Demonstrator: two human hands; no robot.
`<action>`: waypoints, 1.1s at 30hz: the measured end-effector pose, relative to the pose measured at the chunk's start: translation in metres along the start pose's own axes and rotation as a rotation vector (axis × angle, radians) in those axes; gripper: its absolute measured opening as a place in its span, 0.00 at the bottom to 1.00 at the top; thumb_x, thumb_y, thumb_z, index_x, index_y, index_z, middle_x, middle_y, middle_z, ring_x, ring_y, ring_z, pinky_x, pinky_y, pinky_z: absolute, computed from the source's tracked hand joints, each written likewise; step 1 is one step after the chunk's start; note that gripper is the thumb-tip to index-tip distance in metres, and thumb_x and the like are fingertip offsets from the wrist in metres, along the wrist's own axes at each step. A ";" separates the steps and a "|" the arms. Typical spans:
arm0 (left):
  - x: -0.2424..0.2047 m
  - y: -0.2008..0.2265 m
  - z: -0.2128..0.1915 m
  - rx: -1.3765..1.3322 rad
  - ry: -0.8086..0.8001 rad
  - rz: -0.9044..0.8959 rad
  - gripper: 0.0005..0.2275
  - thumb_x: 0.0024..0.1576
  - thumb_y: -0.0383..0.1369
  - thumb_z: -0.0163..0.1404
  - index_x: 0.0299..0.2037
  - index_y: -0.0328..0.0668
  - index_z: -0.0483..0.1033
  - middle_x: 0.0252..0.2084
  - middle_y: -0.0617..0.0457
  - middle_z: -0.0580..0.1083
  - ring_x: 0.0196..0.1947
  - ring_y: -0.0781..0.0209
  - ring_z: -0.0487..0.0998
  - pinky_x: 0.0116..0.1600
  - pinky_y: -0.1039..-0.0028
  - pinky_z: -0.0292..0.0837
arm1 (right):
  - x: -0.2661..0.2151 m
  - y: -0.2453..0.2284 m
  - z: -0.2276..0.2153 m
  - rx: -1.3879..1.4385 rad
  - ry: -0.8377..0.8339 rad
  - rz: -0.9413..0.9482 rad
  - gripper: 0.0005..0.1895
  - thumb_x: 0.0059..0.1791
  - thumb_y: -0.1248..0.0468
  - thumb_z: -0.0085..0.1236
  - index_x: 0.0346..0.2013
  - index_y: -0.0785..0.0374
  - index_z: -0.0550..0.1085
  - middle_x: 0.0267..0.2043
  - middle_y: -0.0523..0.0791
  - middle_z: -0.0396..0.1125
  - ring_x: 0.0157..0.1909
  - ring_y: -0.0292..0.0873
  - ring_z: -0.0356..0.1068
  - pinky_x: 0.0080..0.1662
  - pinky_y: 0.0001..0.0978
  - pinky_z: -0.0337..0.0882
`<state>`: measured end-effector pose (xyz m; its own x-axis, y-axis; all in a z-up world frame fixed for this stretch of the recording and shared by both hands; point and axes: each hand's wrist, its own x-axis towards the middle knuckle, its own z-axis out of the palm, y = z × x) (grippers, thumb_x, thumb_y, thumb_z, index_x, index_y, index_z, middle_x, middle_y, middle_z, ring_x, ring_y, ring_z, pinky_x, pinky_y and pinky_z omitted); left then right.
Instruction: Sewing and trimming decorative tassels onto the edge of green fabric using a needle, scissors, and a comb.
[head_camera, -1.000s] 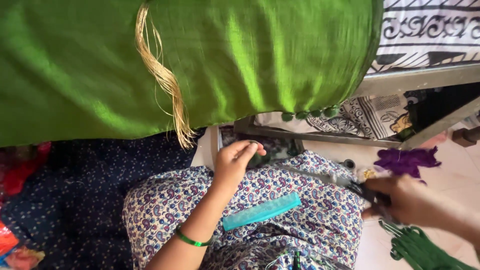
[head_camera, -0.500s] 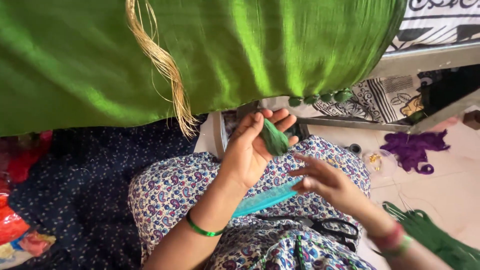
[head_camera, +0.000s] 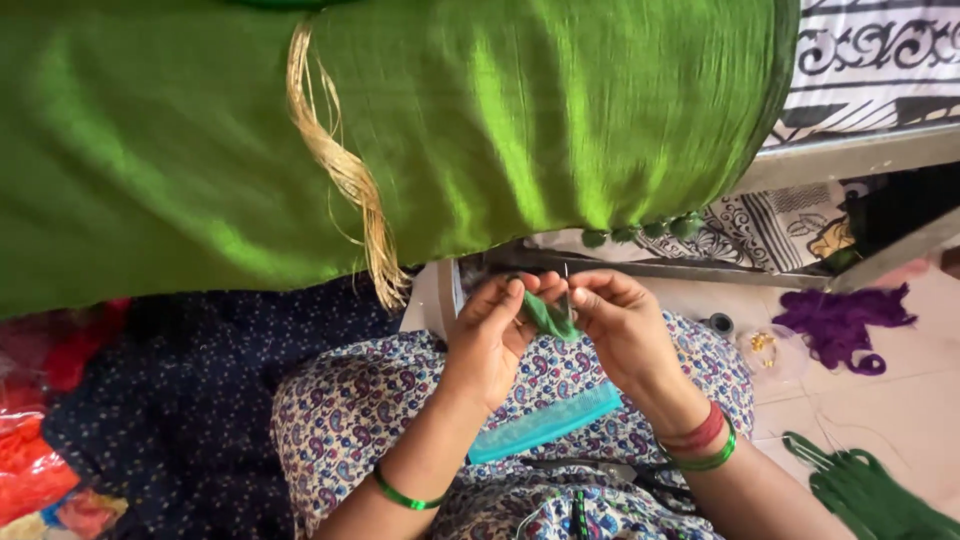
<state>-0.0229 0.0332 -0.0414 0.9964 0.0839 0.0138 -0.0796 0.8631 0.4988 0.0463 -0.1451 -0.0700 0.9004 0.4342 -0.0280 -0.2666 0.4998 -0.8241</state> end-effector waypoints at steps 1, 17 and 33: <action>0.004 -0.002 -0.001 0.037 0.023 -0.018 0.07 0.67 0.29 0.47 0.47 0.33 0.75 0.53 0.41 0.77 0.59 0.45 0.77 0.65 0.58 0.73 | 0.002 -0.003 -0.001 -0.015 0.023 -0.026 0.08 0.52 0.74 0.60 0.46 0.72 0.76 0.41 0.48 0.75 0.42 0.41 0.74 0.47 0.35 0.74; -0.009 0.003 0.016 1.732 -0.305 0.617 0.21 0.58 0.39 0.57 0.56 0.33 0.72 0.65 0.40 0.72 0.68 0.37 0.67 0.69 0.55 0.61 | -0.022 -0.058 0.056 -1.368 -0.133 -0.711 0.06 0.41 0.69 0.66 0.31 0.61 0.78 0.33 0.48 0.70 0.38 0.53 0.72 0.41 0.41 0.72; -0.001 -0.006 0.008 1.786 -0.471 0.313 0.09 0.62 0.35 0.52 0.42 0.36 0.74 0.48 0.41 0.77 0.55 0.43 0.77 0.70 0.52 0.60 | -0.086 -0.120 0.006 -0.738 0.143 -0.630 0.08 0.57 0.71 0.43 0.49 0.62 0.69 0.36 0.48 0.76 0.28 0.35 0.76 0.31 0.20 0.76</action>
<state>-0.0227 0.0236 -0.0378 0.9042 -0.2791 0.3233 -0.4256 -0.6523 0.6272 -0.0015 -0.2381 0.0346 0.8501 0.1292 0.5105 0.5155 -0.0063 -0.8569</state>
